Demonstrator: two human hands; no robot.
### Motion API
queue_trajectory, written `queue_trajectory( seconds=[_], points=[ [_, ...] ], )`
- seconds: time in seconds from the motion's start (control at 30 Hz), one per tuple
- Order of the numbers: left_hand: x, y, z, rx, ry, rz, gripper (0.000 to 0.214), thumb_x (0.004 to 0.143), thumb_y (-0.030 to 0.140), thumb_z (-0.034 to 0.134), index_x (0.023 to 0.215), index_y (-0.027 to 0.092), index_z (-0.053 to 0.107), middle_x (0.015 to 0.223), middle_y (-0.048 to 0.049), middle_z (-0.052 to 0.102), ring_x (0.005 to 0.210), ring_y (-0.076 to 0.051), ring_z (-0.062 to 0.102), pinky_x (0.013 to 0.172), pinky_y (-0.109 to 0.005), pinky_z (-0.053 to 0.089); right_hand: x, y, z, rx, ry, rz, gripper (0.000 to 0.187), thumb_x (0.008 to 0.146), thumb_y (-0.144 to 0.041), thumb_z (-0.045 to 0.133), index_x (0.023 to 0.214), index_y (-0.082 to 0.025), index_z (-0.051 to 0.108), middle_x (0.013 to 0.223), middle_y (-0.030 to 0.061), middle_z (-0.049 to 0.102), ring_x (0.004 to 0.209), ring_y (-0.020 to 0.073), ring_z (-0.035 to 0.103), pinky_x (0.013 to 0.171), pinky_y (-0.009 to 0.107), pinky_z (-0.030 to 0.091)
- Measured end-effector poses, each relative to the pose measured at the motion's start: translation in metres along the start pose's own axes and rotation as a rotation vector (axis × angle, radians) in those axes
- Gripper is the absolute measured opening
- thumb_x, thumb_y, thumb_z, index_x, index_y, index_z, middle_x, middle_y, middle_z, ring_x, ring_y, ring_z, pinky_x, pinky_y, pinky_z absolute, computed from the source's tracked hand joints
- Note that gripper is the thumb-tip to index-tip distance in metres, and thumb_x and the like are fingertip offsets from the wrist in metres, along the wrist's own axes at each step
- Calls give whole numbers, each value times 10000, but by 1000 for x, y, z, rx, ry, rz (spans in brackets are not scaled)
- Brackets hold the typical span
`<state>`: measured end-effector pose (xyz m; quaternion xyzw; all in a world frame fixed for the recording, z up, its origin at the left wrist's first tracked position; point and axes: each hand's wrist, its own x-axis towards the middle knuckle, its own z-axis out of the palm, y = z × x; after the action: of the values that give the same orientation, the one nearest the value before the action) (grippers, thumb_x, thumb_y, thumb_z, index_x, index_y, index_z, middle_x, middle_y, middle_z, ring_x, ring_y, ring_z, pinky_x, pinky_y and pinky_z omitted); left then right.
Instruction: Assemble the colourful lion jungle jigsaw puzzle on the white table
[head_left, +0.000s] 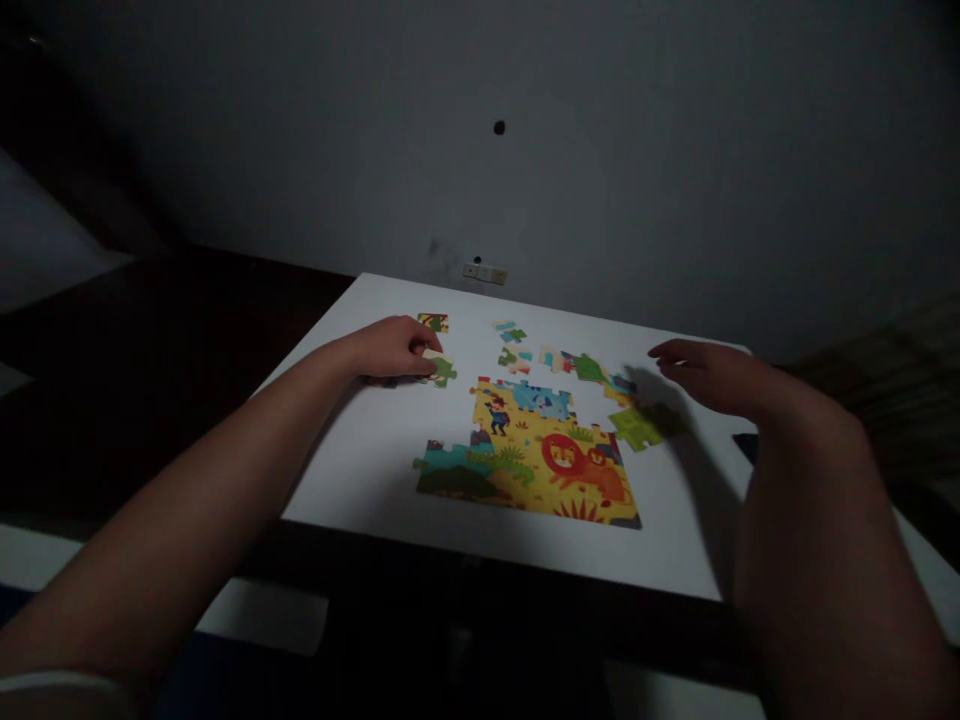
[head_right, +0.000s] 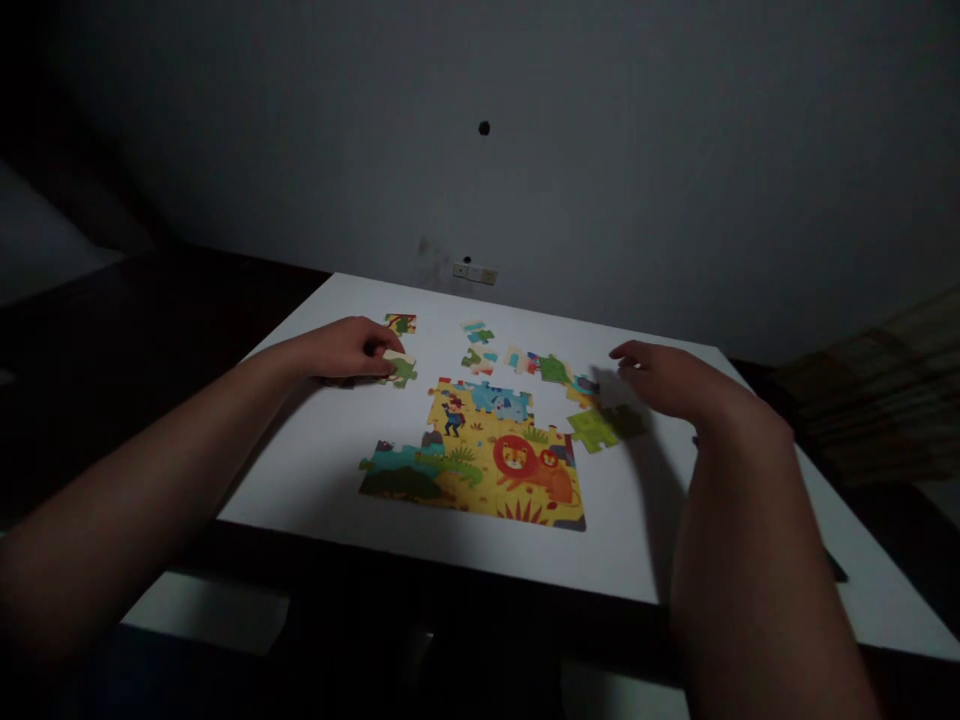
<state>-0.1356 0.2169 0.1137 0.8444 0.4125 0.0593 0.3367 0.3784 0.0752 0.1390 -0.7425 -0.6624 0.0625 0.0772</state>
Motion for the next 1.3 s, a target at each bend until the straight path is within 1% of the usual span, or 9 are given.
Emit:
queue_trajectory(
  seconds=[0.17,0.37,0.6,0.67,0.77,0.83,0.97,1.1,1.3],
  points=[
    [7,-6,1,73,18,48,540,813,455,807,1268,167,849,799,-27,730,630,-184,615,644,-320,429,-44,-35,-10,56,-78,19,443,1047,-304,575,1407,-196,811,1452,209,816,1324,408,786,1205,600,600],
    [14,-4,15,253,127,126,478,889,423,733,1276,163,838,901,-86,797,802,-252,699,802,-343,467,-107,-75,43,-39,117,-206,474,1075,-408,631,1504,-273,784,1553,173,773,1465,462,685,1239,723,540],
    [-12,51,2,583,320,219,384,1112,396,525,1132,170,834,1024,-201,845,1019,-358,769,1148,-556,445,-151,-90,77,-77,276,-42,434,1115,-431,533,1457,-431,800,1523,75,805,1416,486,712,1120,734,603],
    [-28,78,18,536,310,263,372,1100,402,571,1237,171,828,1183,-214,844,1173,-382,770,1177,-573,459,-155,-90,77,-39,313,-24,415,1101,-417,565,1438,-436,805,1445,75,838,1323,486,749,1055,725,626],
    [-52,109,74,453,220,325,529,1132,466,539,1524,166,728,1514,-237,754,1429,-415,696,1211,-584,504,-154,-90,82,10,337,-10,393,1093,-401,594,1421,-397,810,1348,97,861,1264,471,762,1024,678,634],
    [-63,121,120,403,179,290,701,1138,567,549,1711,164,577,1818,-233,506,1689,-434,475,1348,-593,410,-150,-89,89,14,360,61,399,1100,-399,572,1407,-327,816,1337,139,855,1284,461,749,1024,618,626],
    [-65,129,183,389,89,177,802,1162,651,486,1834,217,422,1944,-154,283,1822,-437,193,1463,-655,193,-143,-83,106,9,415,198,449,1116,-404,499,1357,-210,824,1257,221,843,1212,435,753,984,524,578],
    [-60,136,196,379,100,139,834,1156,683,472,1857,240,382,1955,-121,245,1830,-442,144,1471,-675,153,-142,-72,109,123,546,274,543,1142,-468,371,1212,-197,836,1120,239,833,1065,422,754,943,526,535],
    [-55,152,205,368,78,142,845,1157,670,476,1855,202,383,1955,-144,220,1831,-440,129,1476,-671,138,-140,-74,99,556,778,320,672,1059,-734,428,1059,-182,811,1090,232,839,1051,410,756,951,532,574]
  ],
)
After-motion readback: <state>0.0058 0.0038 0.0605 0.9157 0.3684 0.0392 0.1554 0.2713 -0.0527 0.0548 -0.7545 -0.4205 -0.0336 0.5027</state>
